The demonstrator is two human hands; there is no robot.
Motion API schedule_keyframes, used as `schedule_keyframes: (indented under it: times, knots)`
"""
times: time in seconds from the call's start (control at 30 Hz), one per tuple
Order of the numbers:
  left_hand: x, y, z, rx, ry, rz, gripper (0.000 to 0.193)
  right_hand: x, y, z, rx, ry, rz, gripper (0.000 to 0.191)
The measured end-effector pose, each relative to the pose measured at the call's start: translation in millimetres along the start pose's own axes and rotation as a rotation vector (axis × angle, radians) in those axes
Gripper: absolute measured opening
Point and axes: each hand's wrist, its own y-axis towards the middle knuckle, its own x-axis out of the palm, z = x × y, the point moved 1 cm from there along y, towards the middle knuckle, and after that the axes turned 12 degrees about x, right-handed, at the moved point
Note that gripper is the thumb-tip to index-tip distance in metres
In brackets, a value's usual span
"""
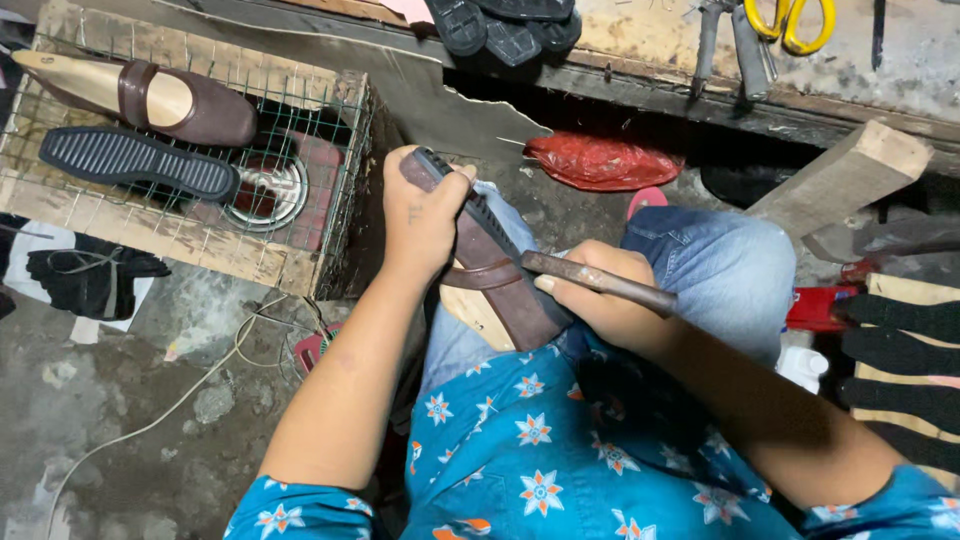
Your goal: The person is repairing a brown shoe by attaching a black sole. They use a wooden shoe tree to hold the shoe and a hammer to secure the sole in place.
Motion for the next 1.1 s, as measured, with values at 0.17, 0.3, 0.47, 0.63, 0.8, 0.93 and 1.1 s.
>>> schedule_keyframes:
  times: [0.17, 0.3, 0.47, 0.63, 0.8, 0.93, 1.1]
  knots:
    - [3, 0, 0, 0.009, -0.019, -0.027, 0.042, 9, 10, 0, 0.053, 0.068, 0.02, 0.021]
    - [6, -2, -6, -0.025, 0.076, 0.01, 0.05, 14, 20, -11, 0.105, -0.048, 0.007, 0.022]
    - [8, 16, -18, 0.09, 0.176, 0.022, 0.048, -3, 27, -27, -0.093, -0.09, -0.002, 0.022]
    - [-21, 42, -23, -0.151, -0.085, 0.178, 0.042, -19, -2, -21, -0.215, -0.149, 0.033, 0.018]
    - [-29, 44, -33, -0.166, -0.124, 0.195, 0.036, -5, -17, 4, -0.19, -0.329, -0.021, 0.018]
    - [-26, 41, -42, -0.183, -0.105, 0.158, 0.036, 6, -1, 19, 0.165, -0.587, -0.201, 0.028]
    - [-18, 47, -41, 0.025, 0.249, 0.201, 0.049, 15, 16, 18, -0.405, -0.435, 0.111, 0.028]
